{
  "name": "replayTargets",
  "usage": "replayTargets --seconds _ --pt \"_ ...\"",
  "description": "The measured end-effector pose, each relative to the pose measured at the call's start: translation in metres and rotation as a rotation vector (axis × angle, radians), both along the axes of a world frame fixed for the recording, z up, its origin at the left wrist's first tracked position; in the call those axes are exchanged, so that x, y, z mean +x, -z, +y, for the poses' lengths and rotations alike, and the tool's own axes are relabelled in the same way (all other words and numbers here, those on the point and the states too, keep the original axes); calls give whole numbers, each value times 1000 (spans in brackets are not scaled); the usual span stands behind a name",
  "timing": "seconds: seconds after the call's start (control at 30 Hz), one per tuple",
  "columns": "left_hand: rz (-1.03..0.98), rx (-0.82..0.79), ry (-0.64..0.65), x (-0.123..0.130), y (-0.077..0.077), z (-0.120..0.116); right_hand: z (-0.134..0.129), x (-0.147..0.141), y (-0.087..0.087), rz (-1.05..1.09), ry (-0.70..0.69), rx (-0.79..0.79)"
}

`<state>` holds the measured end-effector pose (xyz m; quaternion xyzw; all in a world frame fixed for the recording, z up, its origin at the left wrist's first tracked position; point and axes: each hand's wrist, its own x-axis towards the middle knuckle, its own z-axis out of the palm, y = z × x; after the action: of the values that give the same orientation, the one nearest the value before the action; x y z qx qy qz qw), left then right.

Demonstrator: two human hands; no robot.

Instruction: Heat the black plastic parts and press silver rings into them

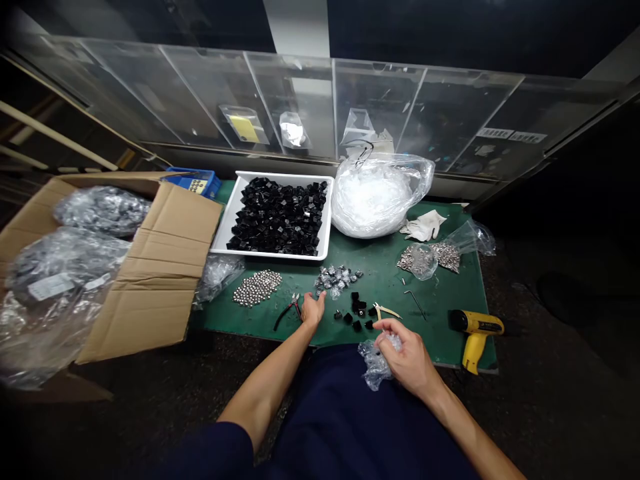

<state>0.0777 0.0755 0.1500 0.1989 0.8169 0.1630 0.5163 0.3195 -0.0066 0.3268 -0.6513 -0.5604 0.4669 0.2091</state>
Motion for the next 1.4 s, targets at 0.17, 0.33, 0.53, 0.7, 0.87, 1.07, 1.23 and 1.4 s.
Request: replayTargets --seconds 0.17,0.33,0.53,0.7,0.87,1.07,1.23,1.4 --pt "73 13 98 -2 8 14 -4 2 3 -59 2 8" --pt "-102 107 131 6 -14 2 8 -3 -3 -99 -41 65" --pt "-435 280 200 13 -90 -43 30 -16 -3 -96 -186 138" --pt "-681 332 316 21 -152 -64 37 -24 -6 1 -316 218" --pt "-664 333 283 37 -167 -68 30 -13 -8 53 -316 251" --pt "-501 347 221 52 -170 -70 20 2 -4 33 -265 253" --pt "-563 367 235 55 -175 -68 16 7 -1 51 -248 244" --pt "-604 418 273 56 -174 -66 16 12 -1 77 -268 239"
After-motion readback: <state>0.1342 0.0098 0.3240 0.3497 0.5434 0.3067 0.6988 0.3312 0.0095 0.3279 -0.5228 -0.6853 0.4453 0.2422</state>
